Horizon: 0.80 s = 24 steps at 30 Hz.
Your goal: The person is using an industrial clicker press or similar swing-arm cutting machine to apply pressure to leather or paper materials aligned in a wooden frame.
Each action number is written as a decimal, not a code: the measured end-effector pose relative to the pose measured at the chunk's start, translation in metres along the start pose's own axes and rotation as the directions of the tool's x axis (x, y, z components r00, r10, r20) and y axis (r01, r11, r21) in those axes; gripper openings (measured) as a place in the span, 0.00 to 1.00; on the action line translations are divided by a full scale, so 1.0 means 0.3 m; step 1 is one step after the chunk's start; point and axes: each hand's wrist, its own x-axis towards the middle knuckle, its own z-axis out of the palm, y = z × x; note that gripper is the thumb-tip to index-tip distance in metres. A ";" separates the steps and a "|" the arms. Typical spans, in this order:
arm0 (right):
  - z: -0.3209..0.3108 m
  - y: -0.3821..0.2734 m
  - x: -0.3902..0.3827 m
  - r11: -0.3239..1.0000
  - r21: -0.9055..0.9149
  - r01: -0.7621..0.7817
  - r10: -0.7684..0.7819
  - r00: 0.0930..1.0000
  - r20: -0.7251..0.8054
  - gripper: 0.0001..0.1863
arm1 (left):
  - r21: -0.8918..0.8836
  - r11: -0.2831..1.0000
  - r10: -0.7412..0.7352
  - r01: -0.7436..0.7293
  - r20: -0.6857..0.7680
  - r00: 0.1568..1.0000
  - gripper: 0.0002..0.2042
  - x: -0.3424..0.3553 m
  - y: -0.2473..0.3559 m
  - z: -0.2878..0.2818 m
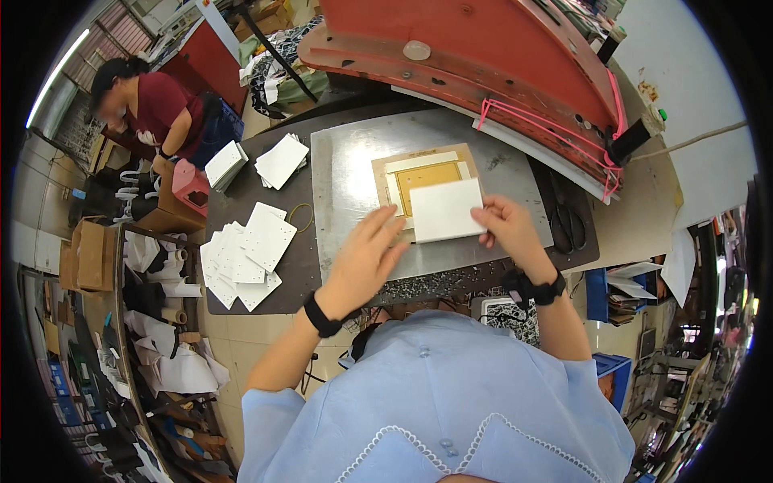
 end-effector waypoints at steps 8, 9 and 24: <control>0.032 -0.044 0.155 0.998 -0.033 0.044 -0.044 0.999 0.018 0.16 | -0.043 0.993 -0.106 0.107 0.026 0.994 0.15 0.120 -0.074 0.032; 0.031 -0.041 0.164 0.999 -0.023 0.037 -0.037 0.999 0.021 0.16 | -0.013 0.996 -0.085 0.085 0.017 0.996 0.14 0.119 -0.082 0.042; 0.048 -0.047 0.140 0.884 -0.430 0.183 -0.245 0.965 -0.093 0.17 | 0.173 0.985 -0.006 -0.005 0.063 0.998 0.19 0.162 -0.115 0.081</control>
